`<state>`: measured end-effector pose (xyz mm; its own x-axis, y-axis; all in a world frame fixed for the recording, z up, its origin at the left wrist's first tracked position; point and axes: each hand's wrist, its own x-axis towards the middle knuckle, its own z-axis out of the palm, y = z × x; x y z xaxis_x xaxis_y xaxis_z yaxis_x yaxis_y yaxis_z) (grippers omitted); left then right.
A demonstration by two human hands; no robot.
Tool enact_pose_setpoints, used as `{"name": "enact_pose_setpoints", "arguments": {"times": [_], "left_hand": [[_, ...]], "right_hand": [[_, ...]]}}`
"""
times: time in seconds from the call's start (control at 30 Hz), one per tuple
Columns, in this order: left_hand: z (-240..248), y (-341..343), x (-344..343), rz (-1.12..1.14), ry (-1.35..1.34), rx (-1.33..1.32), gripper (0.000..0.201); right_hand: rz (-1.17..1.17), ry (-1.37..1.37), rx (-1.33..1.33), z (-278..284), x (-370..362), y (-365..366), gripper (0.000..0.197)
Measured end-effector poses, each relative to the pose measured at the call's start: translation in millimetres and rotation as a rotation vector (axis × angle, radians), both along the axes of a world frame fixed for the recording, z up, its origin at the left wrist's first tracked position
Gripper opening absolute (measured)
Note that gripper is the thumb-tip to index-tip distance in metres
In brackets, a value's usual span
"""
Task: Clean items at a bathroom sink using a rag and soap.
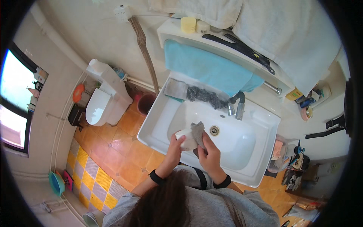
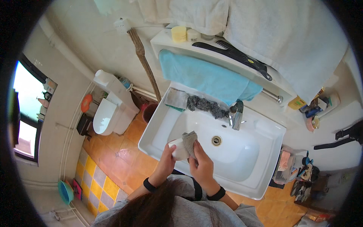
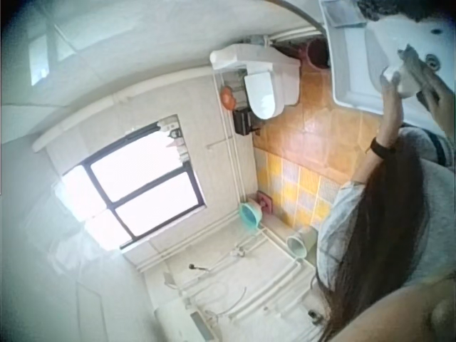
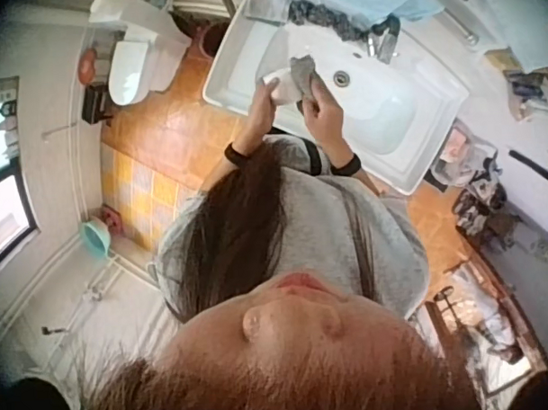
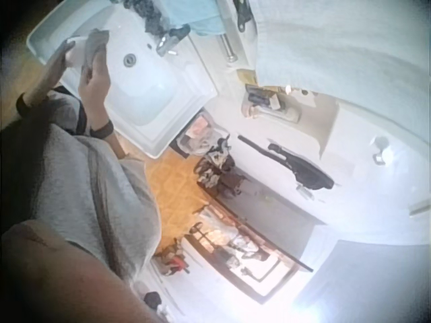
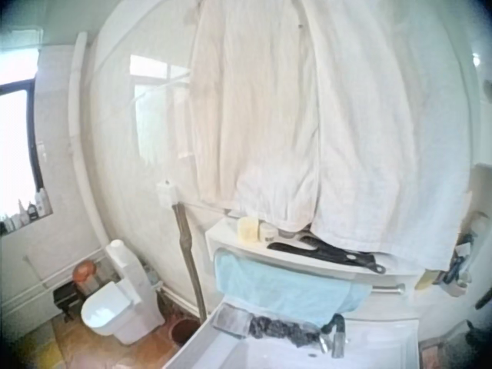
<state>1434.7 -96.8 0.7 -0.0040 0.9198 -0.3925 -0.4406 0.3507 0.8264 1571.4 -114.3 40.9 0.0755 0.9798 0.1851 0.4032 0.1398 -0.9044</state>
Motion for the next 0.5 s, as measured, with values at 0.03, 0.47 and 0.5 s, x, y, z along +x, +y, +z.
{"name": "enact_pose_setpoints", "arguments": {"times": [0.03, 0.47, 0.5], "left_hand": [[-2.7, -1.4, 2.0, -0.001, 0.0, 0.002, 0.054], [-2.0, -0.4, 4.4, -0.074, -0.378, 0.224, 0.055], [-4.3, -1.2, 2.6, -0.075, -0.38, 0.22, 0.055]], "right_hand": [[0.035, -0.119, 0.087, 4.2, -1.5, -2.2, 0.041], [-0.01, 0.391, -0.225, -14.4, 11.2, 11.9, 0.033], [-0.013, 0.389, -0.228, -8.6, 9.8, 10.3, 0.033]]}}
